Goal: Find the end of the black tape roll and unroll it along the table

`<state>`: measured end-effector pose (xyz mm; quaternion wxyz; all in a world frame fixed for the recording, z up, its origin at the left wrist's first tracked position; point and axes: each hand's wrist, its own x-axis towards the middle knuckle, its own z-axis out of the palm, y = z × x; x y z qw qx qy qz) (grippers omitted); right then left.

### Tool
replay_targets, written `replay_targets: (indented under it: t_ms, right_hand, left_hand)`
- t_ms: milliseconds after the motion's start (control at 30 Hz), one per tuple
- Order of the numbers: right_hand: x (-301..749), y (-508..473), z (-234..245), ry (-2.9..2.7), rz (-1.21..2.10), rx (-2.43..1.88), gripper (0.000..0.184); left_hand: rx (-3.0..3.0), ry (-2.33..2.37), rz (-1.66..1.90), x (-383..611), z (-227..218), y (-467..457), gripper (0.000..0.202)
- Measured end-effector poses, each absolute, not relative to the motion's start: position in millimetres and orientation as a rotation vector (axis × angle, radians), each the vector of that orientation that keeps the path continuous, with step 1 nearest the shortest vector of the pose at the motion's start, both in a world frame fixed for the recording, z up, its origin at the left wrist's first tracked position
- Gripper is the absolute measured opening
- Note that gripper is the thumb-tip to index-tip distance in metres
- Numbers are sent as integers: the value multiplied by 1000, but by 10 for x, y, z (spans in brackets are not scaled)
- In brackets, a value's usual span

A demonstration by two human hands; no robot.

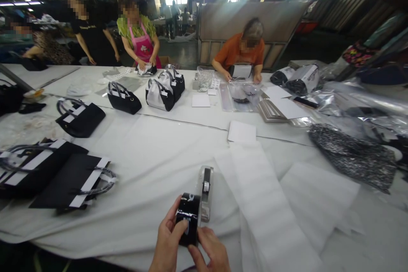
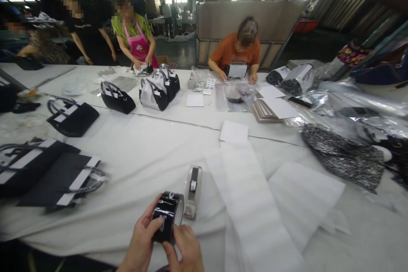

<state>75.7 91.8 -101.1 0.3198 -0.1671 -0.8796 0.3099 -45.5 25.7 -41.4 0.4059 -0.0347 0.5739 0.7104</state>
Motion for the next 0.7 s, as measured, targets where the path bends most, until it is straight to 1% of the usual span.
replay_targets:
  t_ms: [167,333,433,533,633,700]
  right_hand:
    - [646,988,-789,-2249,872,-325,34]
    - [614,992,-789,-2239,872,-289,30]
    - [626,964,-866,-2234,884,-302,30]
    - [692,983,-911,-2278,929,-431,32]
    - [775,1102,-829,-2329,906,-592,35]
    - [783,1216,-702,-2328,858,-618,33]
  left_hand:
    - [-137,1477,1829,-430,-437,302,67]
    - [-139,1491,1835,-434,-511,323,63]
    - [-139,1528,1796,-471,-512,338,65]
    - [14,1476,1718,-537,-525,300,69]
    - [217,1426,1643,-573,-580,209,79]
    - [283,1466,1593,-550,-617,151,81]
